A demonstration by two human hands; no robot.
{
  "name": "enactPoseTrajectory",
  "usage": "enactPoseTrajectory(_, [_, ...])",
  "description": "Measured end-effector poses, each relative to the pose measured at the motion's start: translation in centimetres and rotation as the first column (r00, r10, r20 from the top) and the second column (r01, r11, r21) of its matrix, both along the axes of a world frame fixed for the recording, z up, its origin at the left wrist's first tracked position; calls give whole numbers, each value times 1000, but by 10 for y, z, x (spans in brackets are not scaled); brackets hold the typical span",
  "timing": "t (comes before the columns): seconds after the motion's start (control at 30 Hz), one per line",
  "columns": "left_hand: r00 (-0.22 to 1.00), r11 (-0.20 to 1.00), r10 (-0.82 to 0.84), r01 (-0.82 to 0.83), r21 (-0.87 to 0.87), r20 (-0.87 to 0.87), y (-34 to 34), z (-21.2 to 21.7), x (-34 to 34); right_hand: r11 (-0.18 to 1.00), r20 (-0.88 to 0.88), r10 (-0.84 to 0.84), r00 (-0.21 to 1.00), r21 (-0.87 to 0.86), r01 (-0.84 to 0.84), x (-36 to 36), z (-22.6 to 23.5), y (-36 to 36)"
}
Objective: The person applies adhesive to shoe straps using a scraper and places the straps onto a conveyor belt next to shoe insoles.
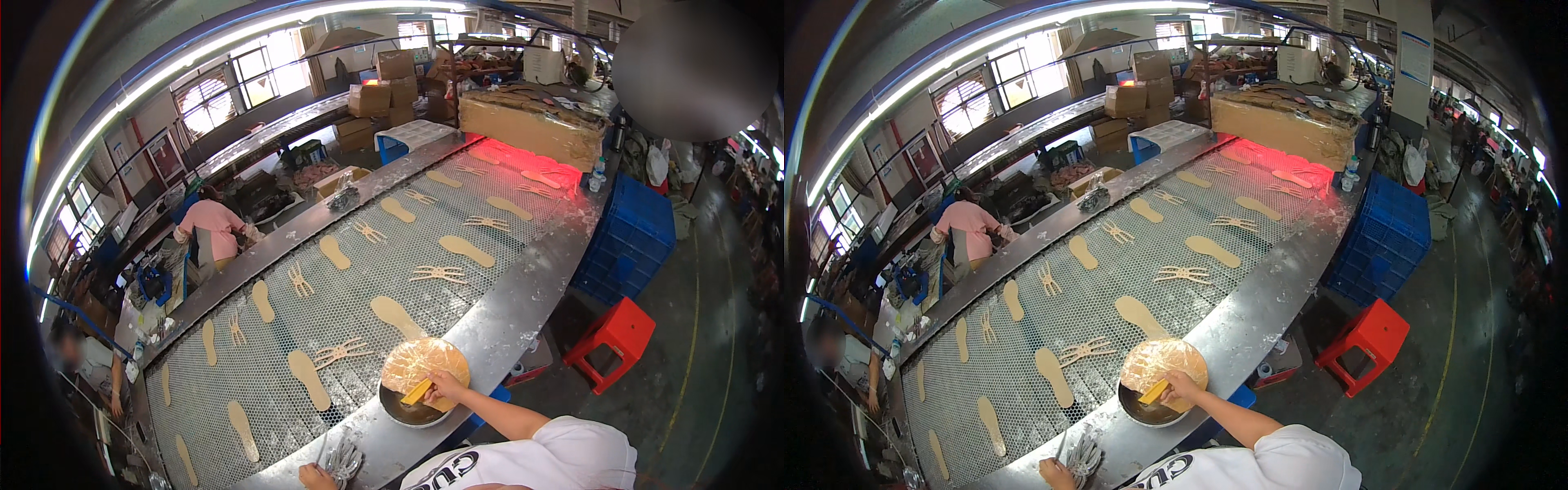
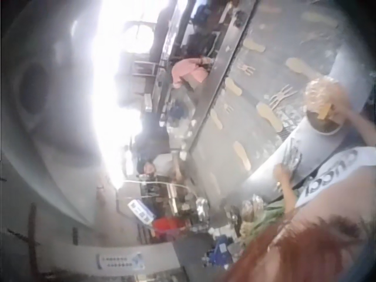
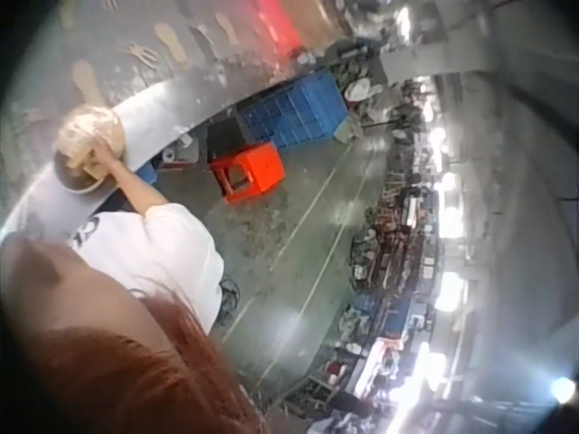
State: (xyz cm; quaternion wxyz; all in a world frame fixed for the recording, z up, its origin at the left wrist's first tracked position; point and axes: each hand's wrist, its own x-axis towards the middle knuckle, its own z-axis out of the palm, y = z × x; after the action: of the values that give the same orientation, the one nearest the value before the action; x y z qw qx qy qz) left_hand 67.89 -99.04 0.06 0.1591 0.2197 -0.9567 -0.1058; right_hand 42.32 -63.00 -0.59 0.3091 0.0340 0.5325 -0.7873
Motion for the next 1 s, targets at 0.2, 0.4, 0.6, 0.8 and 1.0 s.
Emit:
enactPoseTrajectory(0.2, [995, 991, -10, -3, -133, -95, -11, 29, -6, 1000, -2, 7, 1000, 4, -7, -2, -4, 0])
enactPoseTrajectory(0.4, [992, 987, 120, -115, 108, -39, -21, 4, 8, 1000, -22, 19, 1000, 2, -19, 0, 0, -1])
enactPoseTrajectory(0.6, [984, 976, -45, 6, 218, 173, 17, 21, 11, 999, -1, 3, 1000, 43, -3, 1, 2, 3])
enactPoseTrajectory(0.8, [997, 993, -59, 63, 99, -41, 55, -21, -1, 999, -50, 38, 998, 10, -37, -4, -1, 6])
enactPoseTrajectory(1.0, [999, 998, -51, 50, -41, -16, 62, -16, -5, 999, -37, 17, 999, 31, -16, -1, -3, -2])
